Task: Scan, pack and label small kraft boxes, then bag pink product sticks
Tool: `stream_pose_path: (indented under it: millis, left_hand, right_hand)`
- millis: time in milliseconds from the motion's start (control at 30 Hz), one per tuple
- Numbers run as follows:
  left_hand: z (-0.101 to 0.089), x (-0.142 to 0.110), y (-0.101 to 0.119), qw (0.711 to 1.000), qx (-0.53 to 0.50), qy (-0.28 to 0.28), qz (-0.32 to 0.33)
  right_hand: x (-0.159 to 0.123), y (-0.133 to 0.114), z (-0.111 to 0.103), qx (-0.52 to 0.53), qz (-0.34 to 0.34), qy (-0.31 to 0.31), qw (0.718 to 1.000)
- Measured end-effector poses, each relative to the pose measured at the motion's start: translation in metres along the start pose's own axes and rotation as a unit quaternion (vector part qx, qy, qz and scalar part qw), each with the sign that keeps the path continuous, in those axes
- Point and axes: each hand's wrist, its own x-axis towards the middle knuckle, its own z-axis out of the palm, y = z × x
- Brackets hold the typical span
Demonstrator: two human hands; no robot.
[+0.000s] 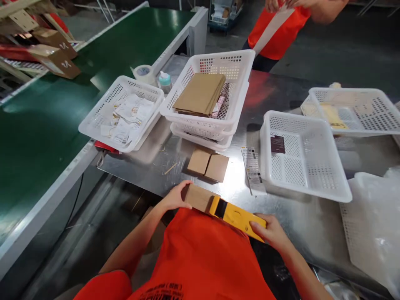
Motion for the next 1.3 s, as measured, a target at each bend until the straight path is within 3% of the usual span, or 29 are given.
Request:
stream_pose_path:
  millis: [100,167,267,333,467,600,700,800,933,1033,1167,1300]
  left_hand:
    - [-0.036,-0.015,0.005,0.994,0.103,0.026,-0.027]
    - [-0.043,-0.018,0.016,0.969,0.242,0.04,-0.026]
    - [-0.026,-0.007,0.036,0.904,0.426,-0.007,0.04]
    - [-0.009,0.004,0.043,0.875,0.473,-0.054,0.092]
    - [0.003,0.018,0.044,0.866,0.483,-0.075,0.111]
    - [-0.002,0.021,0.043,0.868,0.481,-0.078,0.096]
    - [-0.003,0.022,0.045,0.873,0.473,-0.085,0.083]
    - [-0.002,0.022,0.047,0.875,0.47,-0.089,0.072]
    - [0.001,0.02,0.051,0.876,0.468,-0.094,0.073]
    - [0.012,0.02,0.056,0.861,0.495,-0.094,0.062]
    - [0.029,0.024,0.062,0.848,0.519,-0.086,0.063]
    - [0.032,0.027,0.059,0.847,0.519,-0.082,0.079]
  right_hand:
    - [0.026,-0.021,0.027,0.013,-0.018,-0.02,1.0]
    - [0.038,-0.031,0.041,0.024,-0.028,-0.033,0.999]
    - [0.046,-0.036,0.051,0.043,-0.034,-0.044,0.998]
    - [0.047,-0.036,0.054,0.053,-0.032,-0.045,0.997]
    - [0.045,-0.033,0.052,0.068,-0.036,-0.063,0.995]
    - [0.032,-0.013,0.029,0.035,-0.076,-0.06,0.995]
    - [0.021,0.013,0.007,0.003,-0.052,-0.035,0.998]
    - [0.02,0.023,0.006,-0.059,-0.024,-0.022,0.998]
    - [0.036,-0.005,0.039,-0.134,-0.025,-0.002,0.991]
    - [0.048,-0.033,0.06,-0.163,0.01,0.023,0.986]
    - [0.061,-0.056,0.062,-0.238,0.049,0.051,0.969]
    - [0.071,-0.066,0.056,-0.303,0.05,0.04,0.951]
